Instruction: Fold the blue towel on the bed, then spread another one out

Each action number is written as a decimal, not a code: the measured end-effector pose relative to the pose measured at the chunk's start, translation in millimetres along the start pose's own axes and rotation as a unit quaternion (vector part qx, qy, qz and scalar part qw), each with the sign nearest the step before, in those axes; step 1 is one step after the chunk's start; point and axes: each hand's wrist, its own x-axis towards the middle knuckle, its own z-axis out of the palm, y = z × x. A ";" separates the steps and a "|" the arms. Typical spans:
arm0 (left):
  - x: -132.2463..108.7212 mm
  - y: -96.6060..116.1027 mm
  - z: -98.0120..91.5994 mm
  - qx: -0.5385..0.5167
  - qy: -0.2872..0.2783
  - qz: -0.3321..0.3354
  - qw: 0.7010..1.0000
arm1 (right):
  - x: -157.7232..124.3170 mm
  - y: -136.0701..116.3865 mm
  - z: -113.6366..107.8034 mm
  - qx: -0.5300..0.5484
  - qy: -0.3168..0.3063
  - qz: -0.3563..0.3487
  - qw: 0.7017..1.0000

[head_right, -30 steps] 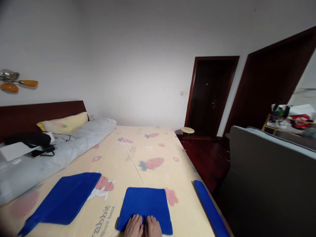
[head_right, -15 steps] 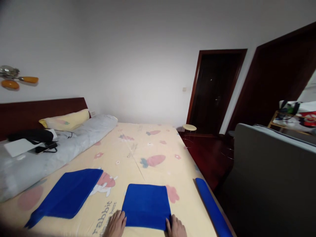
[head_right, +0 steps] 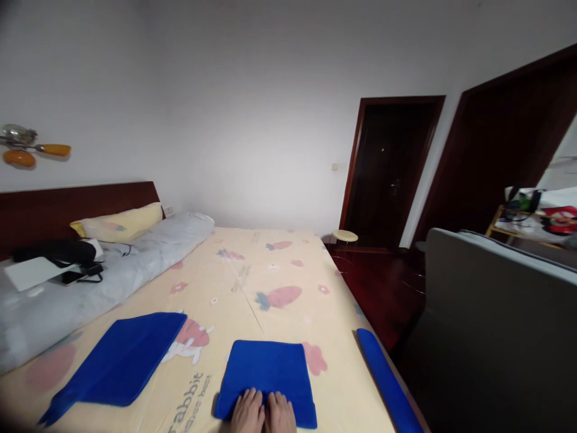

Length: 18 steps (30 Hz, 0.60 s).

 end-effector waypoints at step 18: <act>-21.9 -93.4 -24.9 0.055 0.044 -0.020 0.997 | -23.2 84.5 -57.6 0.097 -0.124 0.078 0.984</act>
